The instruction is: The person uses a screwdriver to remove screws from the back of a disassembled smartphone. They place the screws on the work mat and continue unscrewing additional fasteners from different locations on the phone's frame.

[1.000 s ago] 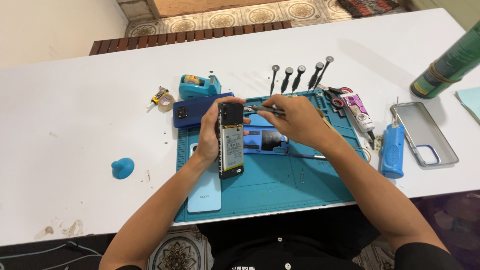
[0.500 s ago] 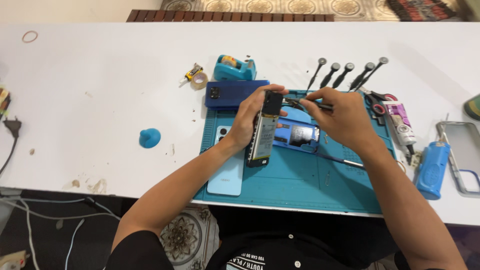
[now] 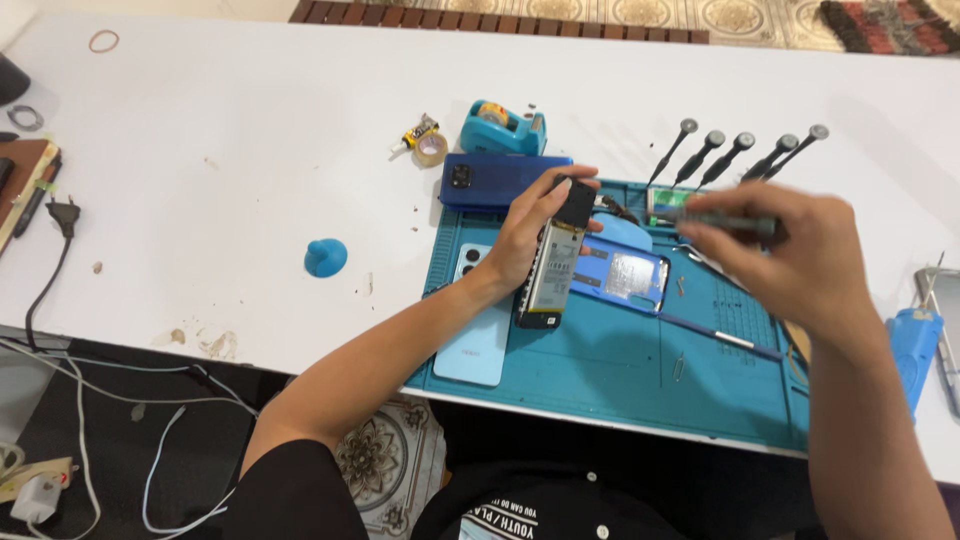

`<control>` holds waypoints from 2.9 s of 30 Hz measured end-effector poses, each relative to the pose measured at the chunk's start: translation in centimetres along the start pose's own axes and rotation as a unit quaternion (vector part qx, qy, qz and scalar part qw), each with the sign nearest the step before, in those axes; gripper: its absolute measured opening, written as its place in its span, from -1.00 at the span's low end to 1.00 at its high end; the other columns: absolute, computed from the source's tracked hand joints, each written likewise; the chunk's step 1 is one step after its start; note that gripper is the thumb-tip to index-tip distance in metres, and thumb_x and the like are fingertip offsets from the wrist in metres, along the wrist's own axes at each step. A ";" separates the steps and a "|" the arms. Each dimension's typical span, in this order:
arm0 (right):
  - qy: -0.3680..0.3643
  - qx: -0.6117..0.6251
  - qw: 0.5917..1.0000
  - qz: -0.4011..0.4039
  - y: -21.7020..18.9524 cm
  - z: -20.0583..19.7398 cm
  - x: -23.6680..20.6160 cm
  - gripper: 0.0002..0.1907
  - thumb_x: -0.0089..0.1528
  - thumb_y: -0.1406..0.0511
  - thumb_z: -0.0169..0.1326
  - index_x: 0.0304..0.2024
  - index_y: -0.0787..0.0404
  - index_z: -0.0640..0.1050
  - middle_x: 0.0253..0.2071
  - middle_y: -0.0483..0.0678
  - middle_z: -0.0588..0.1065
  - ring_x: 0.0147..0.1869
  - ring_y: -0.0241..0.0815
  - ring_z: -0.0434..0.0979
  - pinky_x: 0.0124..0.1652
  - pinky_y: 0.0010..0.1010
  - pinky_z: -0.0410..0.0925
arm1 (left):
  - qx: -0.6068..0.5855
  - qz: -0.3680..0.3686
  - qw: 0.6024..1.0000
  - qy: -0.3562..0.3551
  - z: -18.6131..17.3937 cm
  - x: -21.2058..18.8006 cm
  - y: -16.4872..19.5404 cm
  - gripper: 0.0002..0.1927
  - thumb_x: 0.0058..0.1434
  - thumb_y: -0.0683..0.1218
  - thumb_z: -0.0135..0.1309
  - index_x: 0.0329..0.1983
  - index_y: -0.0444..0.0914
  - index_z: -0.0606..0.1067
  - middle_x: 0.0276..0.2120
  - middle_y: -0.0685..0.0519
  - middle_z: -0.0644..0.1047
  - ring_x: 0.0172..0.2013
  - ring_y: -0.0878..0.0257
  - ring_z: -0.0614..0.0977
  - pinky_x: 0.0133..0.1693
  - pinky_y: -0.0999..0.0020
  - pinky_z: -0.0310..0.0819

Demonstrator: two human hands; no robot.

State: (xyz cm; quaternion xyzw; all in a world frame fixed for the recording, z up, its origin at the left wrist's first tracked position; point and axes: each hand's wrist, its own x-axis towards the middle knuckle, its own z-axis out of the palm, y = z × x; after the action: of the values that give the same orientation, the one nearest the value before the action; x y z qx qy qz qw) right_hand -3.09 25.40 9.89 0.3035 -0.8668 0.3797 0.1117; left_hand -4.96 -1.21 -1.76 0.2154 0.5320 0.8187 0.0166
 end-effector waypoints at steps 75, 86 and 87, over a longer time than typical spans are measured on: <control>-0.184 -0.060 0.977 0.087 10.7 -1.5 -0.2 -0.60 0.32 0.17 0.09 -0.54 0.27 0.59 -0.75 -0.05 0.45 -0.73 -0.26 0.30 -0.63 -0.36 0.14 | -0.007 -0.044 0.999 0.013 -0.6 0.0 -1.1 -0.41 0.45 0.21 -0.21 0.31 -0.30 0.29 0.19 -0.16 0.44 0.00 0.03 0.65 -0.09 0.08 0.69; -0.109 0.017 0.993 0.034 9.1 -2.1 -0.6 -0.75 0.34 0.22 0.08 -0.28 0.26 0.64 -0.61 -0.08 0.53 -0.56 -0.37 0.48 -0.54 -0.48 0.27 | -0.016 -0.045 0.999 0.014 -0.7 0.2 -1.3 -0.41 0.46 0.21 -0.21 0.31 -0.31 0.28 0.19 -0.17 0.43 -0.01 0.01 0.65 -0.11 0.09 0.69; -0.100 0.038 0.993 0.043 8.8 -2.1 -0.6 -0.76 0.34 0.23 0.09 -0.25 0.28 0.64 -0.58 -0.09 0.54 -0.54 -0.37 0.51 -0.53 -0.51 0.30 | -0.018 -0.048 0.999 0.016 -0.7 0.3 -1.3 -0.42 0.46 0.20 -0.21 0.31 -0.31 0.28 0.19 -0.17 0.43 -0.01 0.01 0.65 -0.11 0.08 0.69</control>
State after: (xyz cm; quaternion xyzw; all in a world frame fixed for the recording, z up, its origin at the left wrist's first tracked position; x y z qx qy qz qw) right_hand -8.01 31.83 5.90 0.3068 -0.8706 0.3845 -0.0038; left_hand -5.71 -1.16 -3.00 0.1763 0.5274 0.8295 0.0517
